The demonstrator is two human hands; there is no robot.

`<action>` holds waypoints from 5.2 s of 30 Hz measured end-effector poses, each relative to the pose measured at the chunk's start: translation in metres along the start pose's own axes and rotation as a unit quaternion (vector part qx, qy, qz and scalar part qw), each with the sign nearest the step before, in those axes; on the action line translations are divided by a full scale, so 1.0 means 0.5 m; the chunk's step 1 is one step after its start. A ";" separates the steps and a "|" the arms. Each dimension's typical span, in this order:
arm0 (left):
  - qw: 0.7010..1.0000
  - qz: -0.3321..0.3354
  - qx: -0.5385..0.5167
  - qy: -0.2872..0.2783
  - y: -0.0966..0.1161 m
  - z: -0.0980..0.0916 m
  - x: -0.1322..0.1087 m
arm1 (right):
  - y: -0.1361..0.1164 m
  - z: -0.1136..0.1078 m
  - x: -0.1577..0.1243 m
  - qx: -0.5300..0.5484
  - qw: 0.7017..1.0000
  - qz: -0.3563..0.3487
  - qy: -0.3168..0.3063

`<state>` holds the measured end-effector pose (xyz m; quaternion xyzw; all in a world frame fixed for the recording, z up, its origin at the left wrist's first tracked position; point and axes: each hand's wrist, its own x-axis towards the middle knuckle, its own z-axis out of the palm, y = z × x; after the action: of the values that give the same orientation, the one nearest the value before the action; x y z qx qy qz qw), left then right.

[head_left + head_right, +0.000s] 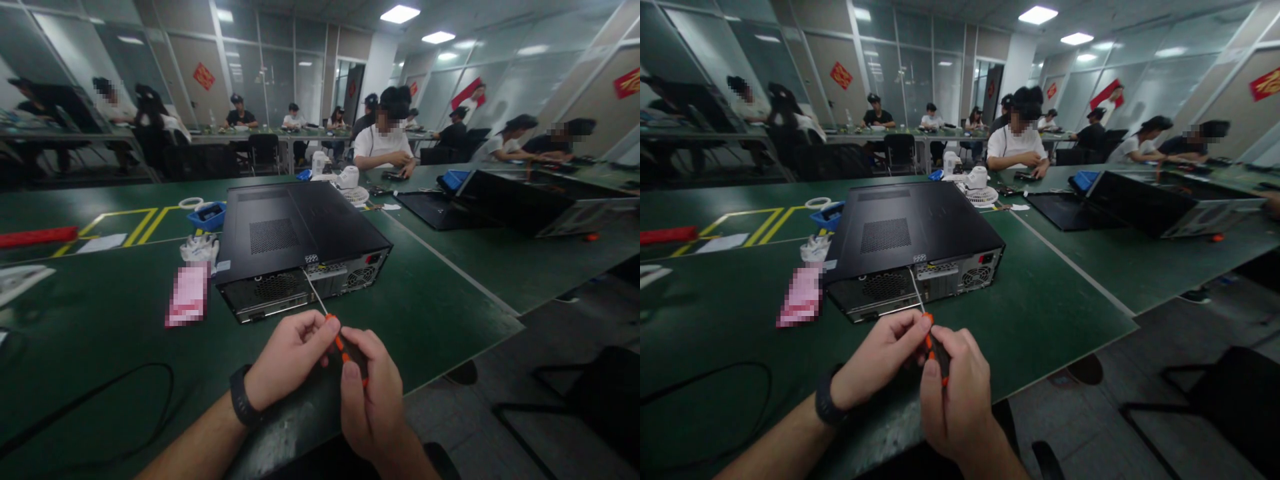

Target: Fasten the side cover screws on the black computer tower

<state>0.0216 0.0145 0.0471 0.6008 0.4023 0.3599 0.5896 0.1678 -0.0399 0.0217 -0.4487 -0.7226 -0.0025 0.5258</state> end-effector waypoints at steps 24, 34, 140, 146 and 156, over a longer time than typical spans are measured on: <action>0.961 -0.116 -0.246 -0.052 -0.036 0.000 -0.007 | 0.270 0.054 0.208 -0.272 0.961 -0.022 -0.048; 0.955 -0.134 -0.258 -0.054 -0.029 -0.010 -0.010 | 0.260 0.060 0.215 -0.276 0.961 -0.019 -0.026; 0.939 -0.144 -0.306 -0.061 -0.064 -0.049 0.000 | 0.119 0.194 0.368 -0.298 0.947 0.040 -0.115; 0.940 -0.144 -0.304 -0.058 -0.070 -0.047 0.001 | 0.120 0.195 0.366 -0.309 0.944 0.040 -0.106; 0.942 -0.149 -0.298 -0.049 -0.062 -0.050 -0.001 | 0.120 0.195 0.364 -0.291 0.951 0.045 -0.097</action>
<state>-0.0030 0.0236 0.0174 0.3480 0.3319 0.3415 0.8076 0.1249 0.1595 0.0888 -0.6127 -0.7170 -0.1455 0.2989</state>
